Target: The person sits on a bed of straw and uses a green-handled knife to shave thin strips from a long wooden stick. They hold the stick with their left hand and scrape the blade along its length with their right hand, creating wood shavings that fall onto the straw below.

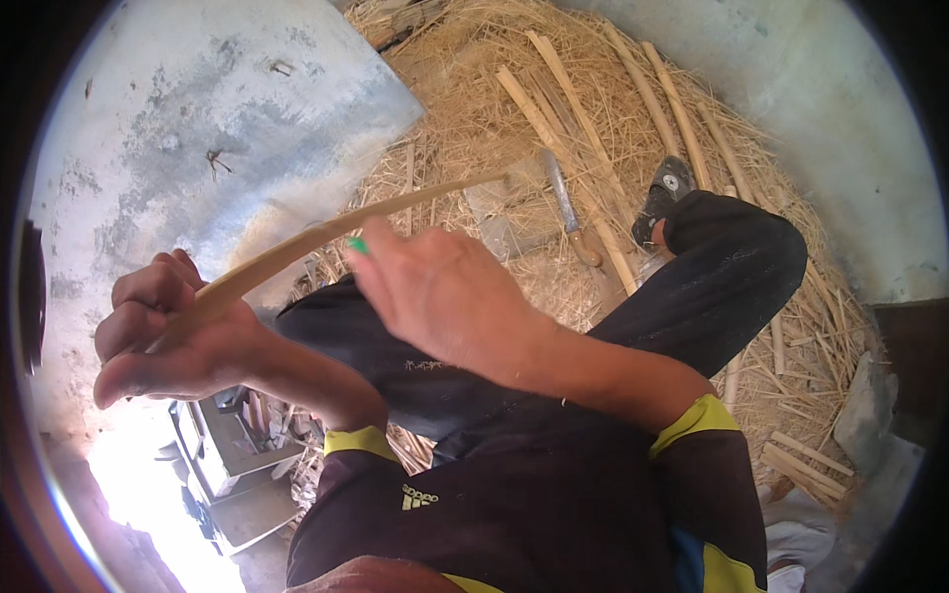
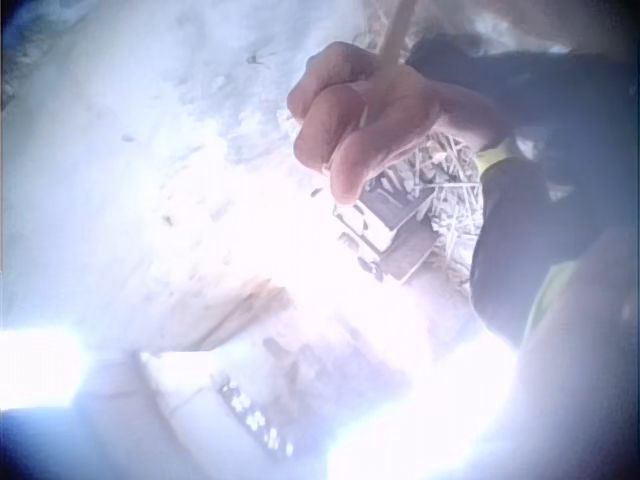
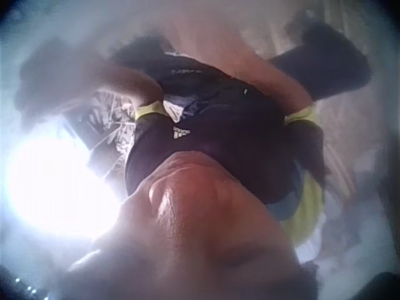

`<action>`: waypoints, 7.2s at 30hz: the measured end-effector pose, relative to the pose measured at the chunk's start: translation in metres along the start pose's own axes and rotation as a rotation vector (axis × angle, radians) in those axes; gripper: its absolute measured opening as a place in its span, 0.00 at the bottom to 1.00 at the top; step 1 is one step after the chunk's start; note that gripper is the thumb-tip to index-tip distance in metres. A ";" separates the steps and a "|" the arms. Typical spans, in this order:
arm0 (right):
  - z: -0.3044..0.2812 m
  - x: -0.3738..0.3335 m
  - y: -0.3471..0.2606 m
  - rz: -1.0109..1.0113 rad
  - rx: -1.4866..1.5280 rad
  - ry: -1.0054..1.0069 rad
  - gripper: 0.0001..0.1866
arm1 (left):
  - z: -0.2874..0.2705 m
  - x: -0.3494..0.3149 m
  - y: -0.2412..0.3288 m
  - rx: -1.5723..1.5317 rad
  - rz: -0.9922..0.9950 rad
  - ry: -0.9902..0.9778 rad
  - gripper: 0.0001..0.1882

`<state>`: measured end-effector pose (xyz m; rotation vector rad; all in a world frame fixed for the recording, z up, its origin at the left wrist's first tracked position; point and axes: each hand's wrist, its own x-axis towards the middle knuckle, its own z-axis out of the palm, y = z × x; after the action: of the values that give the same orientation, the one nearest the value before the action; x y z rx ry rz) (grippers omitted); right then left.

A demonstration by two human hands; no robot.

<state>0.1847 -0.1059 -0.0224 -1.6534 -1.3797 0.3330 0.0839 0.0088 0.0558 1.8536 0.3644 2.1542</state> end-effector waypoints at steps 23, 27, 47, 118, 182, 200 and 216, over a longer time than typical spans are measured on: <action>-0.006 -0.017 -0.001 0.102 -0.158 -0.077 0.13 | -0.008 -0.018 0.007 -0.132 0.023 0.080 0.33; -0.006 -0.018 -0.007 0.039 -0.113 -0.059 0.13 | -0.007 -0.017 0.008 -0.155 0.026 0.082 0.33; 0.017 -0.015 0.041 0.050 -0.344 -0.071 0.14 | -0.013 -0.017 0.004 -0.220 0.032 0.119 0.34; 0.024 -0.028 -0.006 0.179 -0.205 0.012 0.10 | -0.022 -0.025 0.016 -0.235 0.213 -0.142 0.24; 0.016 -0.032 -0.010 -0.002 -0.169 0.041 0.10 | -0.026 -0.015 0.012 -0.172 0.363 -0.045 0.21; 0.050 -0.041 0.053 0.061 -0.230 0.074 0.10 | -0.047 -0.029 0.010 -0.050 0.413 -0.068 0.14; 0.048 -0.069 0.023 -0.126 -0.189 0.004 0.10 | -0.078 -0.061 0.022 0.207 0.468 0.186 0.15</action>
<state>0.1425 -0.1426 -0.0892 -1.7074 -1.5432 0.1289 0.0142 -0.0347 -0.0040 2.0118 0.2104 2.7021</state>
